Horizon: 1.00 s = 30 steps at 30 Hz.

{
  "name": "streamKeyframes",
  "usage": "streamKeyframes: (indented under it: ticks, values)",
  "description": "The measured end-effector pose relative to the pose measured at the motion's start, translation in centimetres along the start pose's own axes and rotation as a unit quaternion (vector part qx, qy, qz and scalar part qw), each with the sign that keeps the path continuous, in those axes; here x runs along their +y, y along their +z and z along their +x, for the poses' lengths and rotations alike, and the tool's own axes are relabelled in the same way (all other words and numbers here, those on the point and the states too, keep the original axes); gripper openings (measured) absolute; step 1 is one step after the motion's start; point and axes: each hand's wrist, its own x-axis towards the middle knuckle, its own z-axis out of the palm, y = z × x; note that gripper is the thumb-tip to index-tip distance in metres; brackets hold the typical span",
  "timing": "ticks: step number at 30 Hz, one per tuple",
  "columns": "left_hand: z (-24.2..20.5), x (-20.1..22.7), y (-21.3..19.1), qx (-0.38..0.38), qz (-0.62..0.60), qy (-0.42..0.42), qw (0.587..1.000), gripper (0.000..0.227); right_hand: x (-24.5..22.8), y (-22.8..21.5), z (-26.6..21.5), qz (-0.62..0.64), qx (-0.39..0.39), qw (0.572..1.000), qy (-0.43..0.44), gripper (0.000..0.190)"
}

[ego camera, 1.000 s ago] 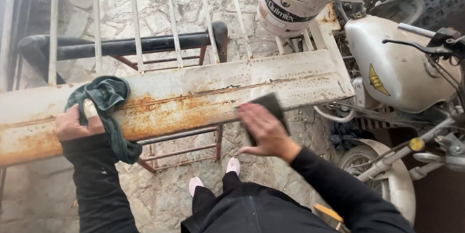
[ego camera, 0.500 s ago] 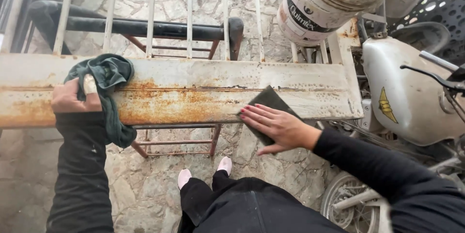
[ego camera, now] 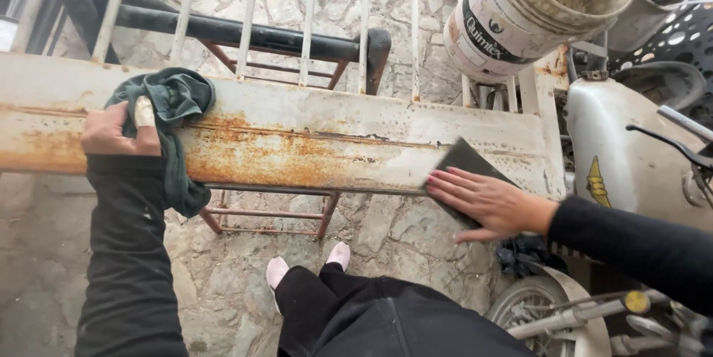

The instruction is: Wet-sanding a rusty metal frame using sandpaper and a bucket of water, then wiping it clean with a cloth.

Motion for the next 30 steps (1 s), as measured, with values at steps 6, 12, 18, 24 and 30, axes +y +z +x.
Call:
streamKeyframes:
  ticks: [6,12,18,24,30]
  values:
    - [-0.3,0.2,0.1,0.012,0.002,-0.003,1.000,0.037,-1.4,-0.4,5.3,-0.015,0.031,0.999,-0.018,0.098]
    - [-0.1,-0.3,0.6,0.009,0.002,0.006,1.000,0.037,-0.2,-0.1,-0.7,-0.007,-0.004,1.000,0.005,0.098]
    - [0.1,-0.3,0.2,0.007,0.013,0.016,1.000,0.035,-1.4,0.1,6.1,0.011,0.044,0.999,0.016,0.106]
    - [0.1,-0.6,0.5,0.002,0.011,0.010,1.000,0.033,-0.2,0.8,-0.1,0.011,0.014,0.999,0.041,0.110]
    - [0.2,-0.5,0.2,0.005,0.002,0.028,1.000,0.029,-4.6,-1.6,15.5,0.029,0.060,0.997,0.026,0.112]
